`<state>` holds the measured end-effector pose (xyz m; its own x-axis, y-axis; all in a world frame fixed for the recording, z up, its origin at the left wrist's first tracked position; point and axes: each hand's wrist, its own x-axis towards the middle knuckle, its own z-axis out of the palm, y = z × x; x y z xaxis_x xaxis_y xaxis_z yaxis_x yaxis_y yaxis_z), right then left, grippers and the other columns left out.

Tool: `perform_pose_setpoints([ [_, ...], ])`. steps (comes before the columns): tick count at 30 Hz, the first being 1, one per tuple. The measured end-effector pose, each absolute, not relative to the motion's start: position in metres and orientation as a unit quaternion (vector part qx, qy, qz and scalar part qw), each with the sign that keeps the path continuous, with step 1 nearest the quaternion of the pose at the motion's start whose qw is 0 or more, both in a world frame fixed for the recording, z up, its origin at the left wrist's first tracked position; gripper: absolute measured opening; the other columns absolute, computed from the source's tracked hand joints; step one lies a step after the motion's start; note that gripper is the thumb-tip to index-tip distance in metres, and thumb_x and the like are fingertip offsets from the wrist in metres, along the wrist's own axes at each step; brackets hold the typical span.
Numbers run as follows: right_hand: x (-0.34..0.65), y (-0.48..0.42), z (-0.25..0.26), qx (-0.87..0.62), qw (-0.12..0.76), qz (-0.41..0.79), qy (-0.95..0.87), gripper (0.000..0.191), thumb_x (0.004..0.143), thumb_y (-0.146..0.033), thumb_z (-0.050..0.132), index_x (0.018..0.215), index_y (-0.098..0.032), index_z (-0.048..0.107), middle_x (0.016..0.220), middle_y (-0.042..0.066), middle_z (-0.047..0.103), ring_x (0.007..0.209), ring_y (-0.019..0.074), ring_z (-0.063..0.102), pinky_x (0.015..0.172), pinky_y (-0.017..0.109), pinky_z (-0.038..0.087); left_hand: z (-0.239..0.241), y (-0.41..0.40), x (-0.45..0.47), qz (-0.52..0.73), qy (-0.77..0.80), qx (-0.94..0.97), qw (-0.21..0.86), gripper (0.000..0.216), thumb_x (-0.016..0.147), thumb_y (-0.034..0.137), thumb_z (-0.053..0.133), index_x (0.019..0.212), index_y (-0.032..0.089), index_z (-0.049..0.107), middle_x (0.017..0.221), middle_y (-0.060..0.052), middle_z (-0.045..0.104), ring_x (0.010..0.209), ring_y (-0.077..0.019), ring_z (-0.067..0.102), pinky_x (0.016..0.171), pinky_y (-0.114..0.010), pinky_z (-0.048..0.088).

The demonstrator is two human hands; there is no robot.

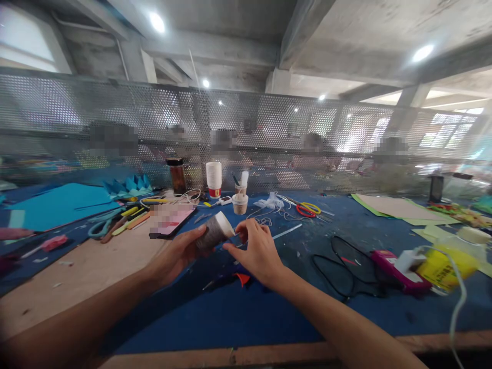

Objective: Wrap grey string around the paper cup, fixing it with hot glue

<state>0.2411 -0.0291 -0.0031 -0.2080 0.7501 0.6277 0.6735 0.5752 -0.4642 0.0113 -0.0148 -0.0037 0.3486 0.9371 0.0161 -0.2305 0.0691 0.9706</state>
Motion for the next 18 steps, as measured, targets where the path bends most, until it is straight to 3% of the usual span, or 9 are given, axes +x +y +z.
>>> perform_pose_setpoints([
  [3,0.241,-0.028,-0.004,-0.447,0.436,0.048,-0.78,0.033,0.085,-0.026,0.082,0.11,-0.023,0.061,0.098,-0.001,0.068,0.092,0.0203,0.066,0.09,0.039,0.042,-0.003,-0.017,0.012,0.45,0.338,0.515,0.647,0.043,0.091,0.053,0.07,0.115,0.017,0.076,0.108,-0.011,0.074,0.089,-0.0209,0.066,0.078,-0.031,0.053],
  [8,0.243,-0.025,-0.001,-0.441,0.428,0.072,-0.786,0.014,0.089,-0.023,0.078,0.091,-0.023,0.064,0.094,-0.002,0.067,0.09,0.0191,0.065,0.088,0.038,0.042,-0.006,-0.017,0.013,0.431,0.334,0.537,0.644,0.049,0.092,0.059,0.065,0.118,0.017,0.07,0.113,-0.012,0.073,0.093,-0.0243,0.069,0.081,-0.036,0.055],
  [14,0.243,-0.026,0.002,-0.433,0.429,0.086,-0.788,0.015,0.091,-0.024,0.076,0.085,-0.022,0.063,0.09,-0.001,0.067,0.089,0.0192,0.065,0.088,0.038,0.043,-0.003,-0.018,0.016,0.466,0.4,0.586,0.528,0.063,0.073,0.047,0.086,0.125,0.018,0.066,0.121,-0.013,0.072,0.113,-0.0326,0.066,0.089,-0.041,0.053],
  [18,0.242,-0.026,-0.002,-0.441,0.434,0.107,-0.778,0.018,0.088,-0.025,0.079,0.099,-0.023,0.064,0.094,0.0,0.072,0.09,0.0198,0.068,0.091,0.039,0.045,0.005,-0.022,0.017,0.486,0.413,0.606,0.476,0.06,0.073,0.043,0.085,0.125,0.018,0.067,0.119,-0.012,0.074,0.116,-0.0331,0.066,0.102,-0.043,0.048],
])
